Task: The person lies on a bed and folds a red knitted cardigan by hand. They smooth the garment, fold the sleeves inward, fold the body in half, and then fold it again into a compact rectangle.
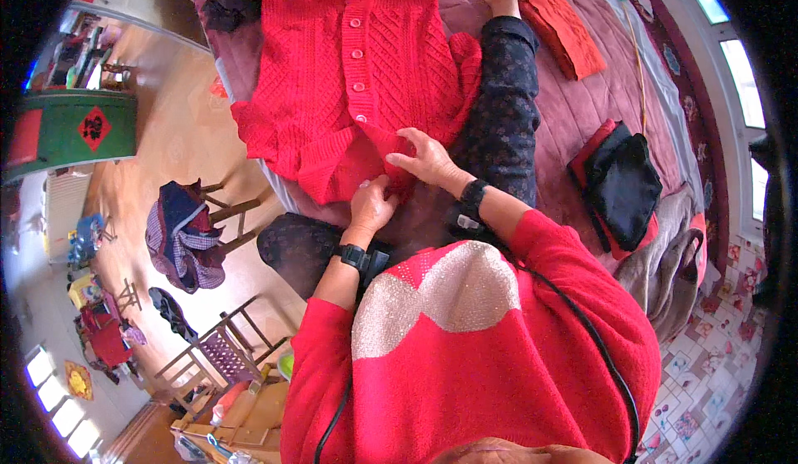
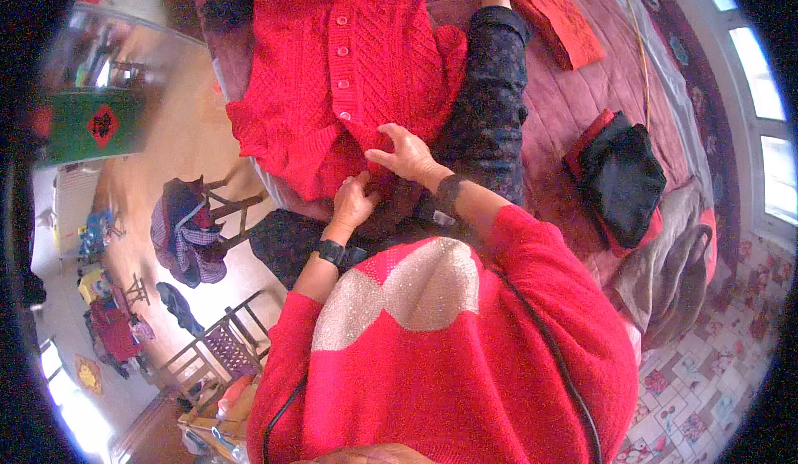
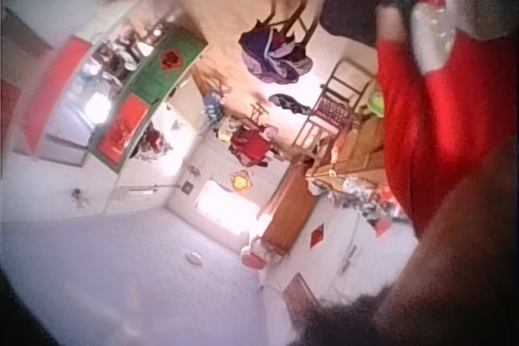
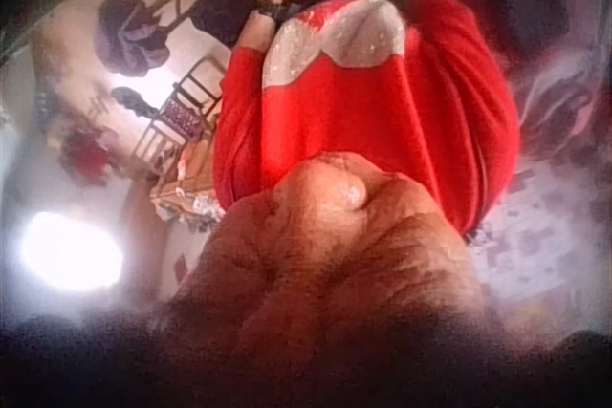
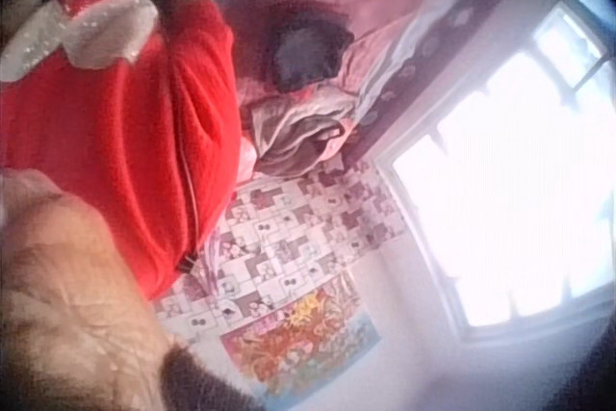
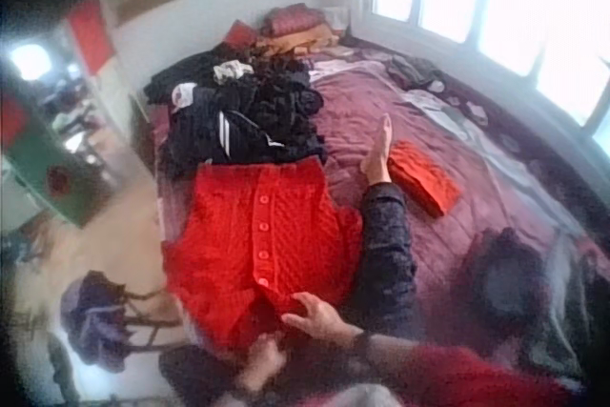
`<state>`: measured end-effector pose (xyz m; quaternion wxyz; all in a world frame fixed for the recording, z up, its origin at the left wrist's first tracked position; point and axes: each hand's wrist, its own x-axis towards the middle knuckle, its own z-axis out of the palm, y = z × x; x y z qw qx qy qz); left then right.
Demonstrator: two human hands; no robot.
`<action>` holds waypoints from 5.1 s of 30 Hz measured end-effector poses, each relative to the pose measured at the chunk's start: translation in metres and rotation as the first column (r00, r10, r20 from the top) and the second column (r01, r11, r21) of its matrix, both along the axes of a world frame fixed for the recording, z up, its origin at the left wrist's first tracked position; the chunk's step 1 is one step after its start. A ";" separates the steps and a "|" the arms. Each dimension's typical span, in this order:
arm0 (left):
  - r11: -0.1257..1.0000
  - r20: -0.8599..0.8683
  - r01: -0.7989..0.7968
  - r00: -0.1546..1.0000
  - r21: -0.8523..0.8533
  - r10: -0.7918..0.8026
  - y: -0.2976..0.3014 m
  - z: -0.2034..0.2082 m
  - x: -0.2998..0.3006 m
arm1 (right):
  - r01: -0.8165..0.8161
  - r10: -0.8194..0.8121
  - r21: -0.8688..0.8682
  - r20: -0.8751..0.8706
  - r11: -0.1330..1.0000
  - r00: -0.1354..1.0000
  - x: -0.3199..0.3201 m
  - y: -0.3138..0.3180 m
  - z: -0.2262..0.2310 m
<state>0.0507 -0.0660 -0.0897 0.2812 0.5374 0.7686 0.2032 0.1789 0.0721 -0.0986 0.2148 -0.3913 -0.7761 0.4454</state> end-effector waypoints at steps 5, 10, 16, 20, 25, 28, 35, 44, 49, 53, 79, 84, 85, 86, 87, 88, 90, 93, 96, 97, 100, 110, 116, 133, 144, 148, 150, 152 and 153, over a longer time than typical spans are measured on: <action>0.999 0.090 -0.030 0.995 -0.028 0.033 0.001 -0.002 -0.005 | -0.076 0.096 -0.255 0.066 0.964 0.993 0.002 0.011 -0.003; 0.975 0.489 -0.223 0.851 0.006 0.192 0.012 0.001 -0.013 | 0.027 -0.100 -0.740 -0.054 0.672 0.994 0.001 0.018 -0.001; 0.942 0.756 -0.299 0.577 -0.154 0.307 0.032 0.010 -0.014 | -0.037 -0.145 -0.899 -0.110 0.436 0.983 -0.005 0.015 0.011; 0.951 0.838 -0.293 0.492 -0.095 0.235 0.039 0.007 -0.012 | -0.016 -0.220 -0.930 -0.103 0.367 0.970 -0.008 0.014 0.020; 0.961 0.818 -0.245 0.522 -0.127 0.241 0.046 0.007 -0.018 | -0.116 -0.152 -0.879 -0.208 0.462 0.966 -0.003 0.027 0.028; 0.952 0.890 -0.288 0.401 -0.101 0.215 0.053 0.015 -0.028 | -0.023 -0.142 -0.783 -0.141 0.621 0.980 0.004 0.041 0.030; 0.865 0.926 -0.497 0.290 -0.071 0.242 0.071 0.038 -0.055 | 0.086 -0.348 -0.677 -0.261 0.731 0.901 0.018 0.041 0.050; 0.931 0.530 -0.337 0.820 0.140 0.218 0.078 0.047 -0.036 | -0.172 -0.075 -0.717 -0.299 0.676 0.951 -0.011 0.001 0.059; 0.935 0.137 -0.061 0.990 0.348 0.014 0.056 0.043 0.005 | -0.031 -0.115 -0.807 -0.122 0.590 0.986 -0.007 0.005 0.047; 0.962 0.411 -0.143 0.911 0.232 0.037 0.027 0.034 0.003 | -0.017 -0.129 -0.805 -0.116 0.594 0.985 0.003 0.006 0.033; 0.963 -0.533 -0.171 0.805 0.209 0.258 -0.026 0.016 -0.103 | -0.276 0.225 -0.001 0.583 0.961 0.781 0.016 -0.024 0.009; 0.977 -0.554 -0.180 0.804 0.118 0.215 -0.029 0.006 -0.090 | -0.407 0.299 0.008 0.663 0.913 0.686 0.005 -0.024 0.011; 0.976 -0.533 -0.206 0.820 0.063 0.208 -0.029 0.005 -0.091 | -0.415 0.295 0.044 0.635 0.909 0.714 0.004 -0.024 0.012; 0.973 -0.538 -0.191 0.810 0.130 0.231 -0.031 0.005 -0.095 | -0.417 0.294 0.044 0.642 0.908 0.708 0.004 -0.025 0.014; 0.972 -0.510 -0.221 0.830 0.074 0.228 -0.031 0.004 -0.098 | -0.419 0.293 0.043 0.650 0.907 0.701 0.004 -0.026 0.016; 0.963 -0.491 -0.250 0.829 0.101 0.267 -0.032 0.003 -0.098 | -0.459 0.304 0.085 0.642 0.884 0.704 0.005 -0.027 0.017; 0.971 -0.523 -0.204 0.818 0.127 0.240 -0.033 0.003 -0.097 | -0.528 0.325 0.124 0.665 0.840 0.673 0.005 -0.027 0.018; 0.978 -0.507 -0.189 0.837 0.083 0.205 -0.030 0.008 -0.093 | -0.666 0.480 0.014 0.683 0.745 0.551 0.006 -0.027 0.017; 0.972 -0.484 -0.234 0.854 -0.032 0.190 -0.029 0.024 -0.089 | -0.684 0.593 0.021 0.479 0.729 0.647 0.013 -0.025 0.018; 0.975 -0.469 -0.160 0.856 0.157 0.216 -0.026 0.030 -0.088 | -0.691 0.623 -0.038 0.471 0.722 0.624 0.015 -0.024 0.019; 0.896 -0.389 -0.013 0.898 0.444 0.205 -0.010 0.043 -0.078 | -0.532 0.517 -0.055 0.340 0.845 0.786 0.017 -0.007 0.021; 0.978 0.074 0.064 0.994 0.197 -0.080 0.009 0.011 -0.009 | -0.313 0.310 -0.018 0.196 0.950 0.930 0.017 0.017 0.018; 0.835 -0.034 -0.334 0.922 0.437 0.386 0.011 0.010 -0.060 | -0.351 0.354 -0.042 0.129 0.935 0.926 -0.012 0.007 0.005; 0.439 0.373 -0.873 0.488 0.213 0.789 -0.025 -0.031 -0.210 | -0.381 0.402 -0.234 0.795 0.894 0.454 -0.084 0.003 -0.003; 0.257 0.820 -0.947 -0.009 -0.190 0.572 0.006 -0.035 -0.264 | -0.365 0.419 -0.266 0.788 0.892 0.450 -0.093 0.005 0.003; 0.159 0.781 -0.969 -0.051 -0.189 0.622 0.007 -0.044 -0.276 | -0.374 0.428 -0.270 0.785 0.887 0.447 -0.095 0.005 0.007; 0.085 0.724 -0.996 0.029 -0.041 0.689 0.008 -0.037 -0.275 | -0.368 0.434 -0.286 0.794 0.885 0.426 -0.097 0.006 0.009; 0.076 0.692 -0.992 0.125 0.101 0.711 0.014 -0.022 -0.268 | -0.354 0.442 -0.317 0.821 0.880 0.363 -0.098 0.006 0.011; 0.108 0.702 -0.970 0.233 0.219 0.673 0.018 -0.012 -0.263 | -0.370 0.443 -0.302 0.805 0.878 0.395 -0.099 0.007 0.012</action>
